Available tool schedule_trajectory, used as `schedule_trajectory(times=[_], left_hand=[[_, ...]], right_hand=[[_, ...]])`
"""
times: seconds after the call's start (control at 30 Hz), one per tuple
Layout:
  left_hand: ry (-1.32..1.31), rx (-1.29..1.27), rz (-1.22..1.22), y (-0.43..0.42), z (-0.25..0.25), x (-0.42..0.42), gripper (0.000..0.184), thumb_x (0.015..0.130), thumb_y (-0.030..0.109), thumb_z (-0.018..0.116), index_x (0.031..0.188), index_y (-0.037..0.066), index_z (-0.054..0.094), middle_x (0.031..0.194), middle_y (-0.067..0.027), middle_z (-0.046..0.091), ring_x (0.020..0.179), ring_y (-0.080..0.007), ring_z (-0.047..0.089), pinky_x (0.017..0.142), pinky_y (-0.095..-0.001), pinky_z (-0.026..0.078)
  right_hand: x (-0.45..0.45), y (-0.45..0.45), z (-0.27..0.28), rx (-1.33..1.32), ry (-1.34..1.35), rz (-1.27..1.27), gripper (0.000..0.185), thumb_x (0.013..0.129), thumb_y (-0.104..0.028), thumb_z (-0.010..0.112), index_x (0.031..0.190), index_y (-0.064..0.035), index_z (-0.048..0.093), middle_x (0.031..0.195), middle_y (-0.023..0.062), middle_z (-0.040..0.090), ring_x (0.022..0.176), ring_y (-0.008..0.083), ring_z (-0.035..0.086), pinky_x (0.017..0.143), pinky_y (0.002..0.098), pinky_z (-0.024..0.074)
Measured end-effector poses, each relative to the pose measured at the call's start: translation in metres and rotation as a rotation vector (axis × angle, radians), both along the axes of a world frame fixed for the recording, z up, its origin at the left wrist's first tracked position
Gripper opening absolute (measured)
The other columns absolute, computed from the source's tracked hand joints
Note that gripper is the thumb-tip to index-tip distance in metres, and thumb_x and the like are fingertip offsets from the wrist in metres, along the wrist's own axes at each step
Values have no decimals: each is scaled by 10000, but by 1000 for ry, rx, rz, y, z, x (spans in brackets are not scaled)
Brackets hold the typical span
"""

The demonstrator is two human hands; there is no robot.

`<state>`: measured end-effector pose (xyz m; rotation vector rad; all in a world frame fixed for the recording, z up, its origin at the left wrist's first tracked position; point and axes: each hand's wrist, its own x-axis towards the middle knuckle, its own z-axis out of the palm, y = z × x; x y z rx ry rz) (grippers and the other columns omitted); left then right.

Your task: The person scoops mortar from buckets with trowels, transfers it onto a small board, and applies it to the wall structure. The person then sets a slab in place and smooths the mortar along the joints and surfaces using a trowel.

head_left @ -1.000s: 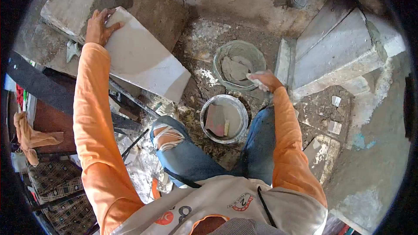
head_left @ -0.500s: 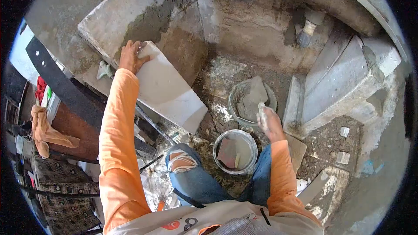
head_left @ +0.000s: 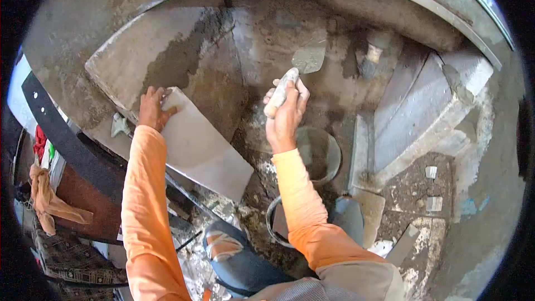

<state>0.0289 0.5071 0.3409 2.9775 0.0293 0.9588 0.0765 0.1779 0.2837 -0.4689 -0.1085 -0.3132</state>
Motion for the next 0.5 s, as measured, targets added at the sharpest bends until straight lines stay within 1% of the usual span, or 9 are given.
schedule_trajectory(times=[0.1, 0.17, 0.2, 0.23, 0.27, 0.3, 0.37, 0.4, 0.5], left_hand=[[50, -60, -6, -3, 4, -3, 611, 664, 238, 910, 1212, 79, 691, 1152, -160, 587, 1068, -421, 550, 955, -504, 495], [17, -59, 24, -16, 11, -12, 602, 672, 250, 905, 1216, 98, 696, 1145, -154, 586, 1084, -424, 541, 963, -507, 492], [58, -84, 25, -15, 11, -10, 592, 677, 251, 904, 1213, 106, 698, 1143, -150, 585, 1081, -423, 541, 962, -510, 491], [98, -107, 23, -14, 11, -8, 582, 682, 252, 902, 1209, 113, 700, 1141, -146, 584, 1079, -421, 540, 962, -512, 490], [100, -113, 21, -13, 12, -8, 562, 700, 258, 896, 1204, 107, 697, 1157, -147, 578, 1079, -423, 540, 969, -512, 485], [112, -118, 42, -16, 13, -10, 562, 700, 258, 896, 1204, 107, 697, 1157, -147, 578, 1079, -423, 540, 969, -512, 485], [70, -87, 11, -17, 13, -13, 543, 728, 259, 882, 1211, 105, 687, 1172, -148, 570, 1092, -423, 535, 972, -512, 482], [113, -110, 17, -12, 11, -9, 537, 746, 258, 871, 1222, 106, 674, 1181, -147, 564, 1111, -427, 529, 971, -507, 481], [95, -110, 13, -15, 12, -11, 560, 728, 279, 881, 1198, 59, 672, 1128, -175, 546, 1075, -424, 521, 953, -493, 470]], right_hand=[[9, 42, 24, -21, -104, -39, 412, 1061, -205, 583, 1401, -79, 387, 1135, 151, 610, 792, 205, 631, 670, 345, 552], [23, 78, 32, -75, -182, -209, 468, 1054, -176, 605, 1419, -62, 335, 1204, 157, 580, 853, 206, 643, 732, 340, 569], [33, 96, 36, -70, -187, -222, 504, 1049, -146, 610, 1430, -55, 294, 1268, 169, 543, 908, 209, 647, 778, 360, 581], [46, 113, 42, -97, -219, -231, 589, 1043, -169, 625, 1481, -29, 257, 1351, 191, 496, 1047, 234, 615, 913, 375, 547], [94, 140, 33, -333, -215, -574, 603, 1046, -180, 615, 1483, 27, 254, 1400, 217, 472, 1221, 299, 549, 1071, 424, 455], [140, 162, 29, -543, -82, -663, 619, 1036, -163, 618, 1483, 66, 258, 1491, 246, 409, 1367, 353, 447, 1168, 464, 340], [209, 177, 30, -1148, 325, -157, 492, 1014, -127, 536, 1451, 60, 409, 1552, 302, 412, 1365, 397, 496, 1081, 422, 427], [215, 177, 28, -1168, 312, -158, 492, 1014, -127, 536, 1451, 60, 409, 1552, 302, 412, 1365, 397, 496, 1081, 422, 427], [197, 158, -5, -951, -185, -471, 484, 1027, -229, 615, 1378, 52, 435, 1278, 203, 579, 1192, 314, 578, 1002, 414, 456]])
